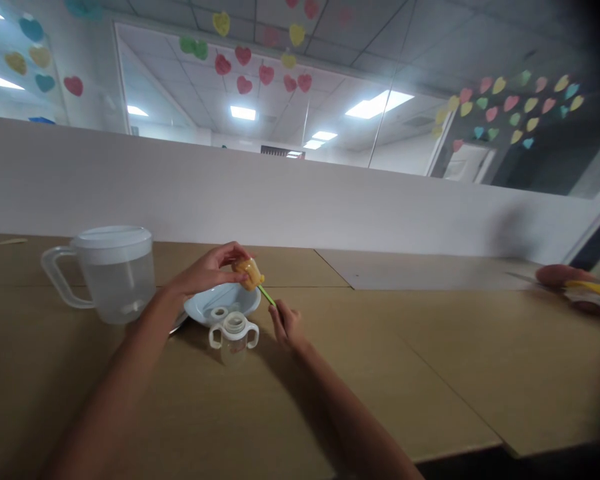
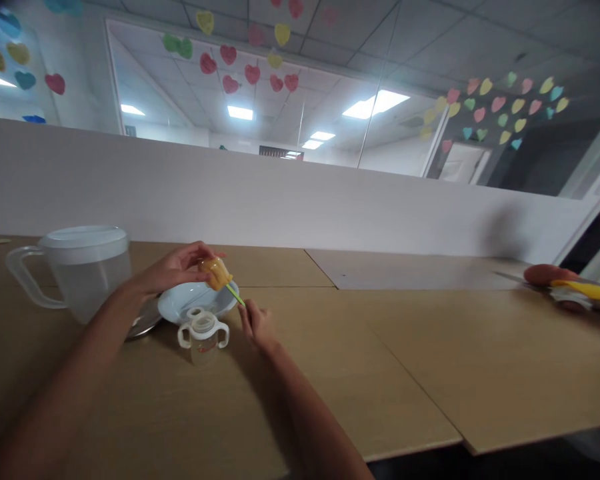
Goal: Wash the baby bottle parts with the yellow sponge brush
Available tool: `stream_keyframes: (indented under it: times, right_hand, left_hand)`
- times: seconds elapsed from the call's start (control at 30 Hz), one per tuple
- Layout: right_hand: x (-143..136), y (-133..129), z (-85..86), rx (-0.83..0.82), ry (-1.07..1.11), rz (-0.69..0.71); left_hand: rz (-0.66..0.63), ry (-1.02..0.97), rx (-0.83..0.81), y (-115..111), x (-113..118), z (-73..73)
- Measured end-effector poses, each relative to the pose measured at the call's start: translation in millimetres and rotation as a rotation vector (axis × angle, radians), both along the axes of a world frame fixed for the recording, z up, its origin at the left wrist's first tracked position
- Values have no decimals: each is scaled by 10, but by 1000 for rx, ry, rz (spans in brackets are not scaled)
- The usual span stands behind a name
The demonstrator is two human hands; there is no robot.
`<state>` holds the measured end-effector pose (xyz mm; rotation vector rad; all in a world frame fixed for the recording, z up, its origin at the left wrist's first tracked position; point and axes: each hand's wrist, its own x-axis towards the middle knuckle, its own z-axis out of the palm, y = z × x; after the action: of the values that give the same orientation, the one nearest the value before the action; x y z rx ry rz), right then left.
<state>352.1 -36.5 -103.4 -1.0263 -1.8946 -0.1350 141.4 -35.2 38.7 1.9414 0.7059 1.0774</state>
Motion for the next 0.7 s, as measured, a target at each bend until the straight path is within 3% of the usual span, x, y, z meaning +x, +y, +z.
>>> stream_keyframes:
  times: [0.07,0.13,0.4,0.47,0.6,0.7]
  right_hand:
    - [-23,-26,7,-8,-3,15]
    - [-33,-36,5,31,-41,14]
    - [-3,-21,-8,178,-193,-137]
    - [10,-2,-14,206,-185,-145]
    - [26,34,-29,209,-141,-127]
    - [19,33,-30,180,-106,-106]
  left_hand:
    - [-43,36,-15,17,-80,19]
    - [-8,66,-1,48,-127,14]
    - [521,407,87,69,-25,-57]
    - [449,399,114,93,-34,-78]
    - [33,141,78,152,-128,-99]
    - [-133,24,60,156,-199,-80]
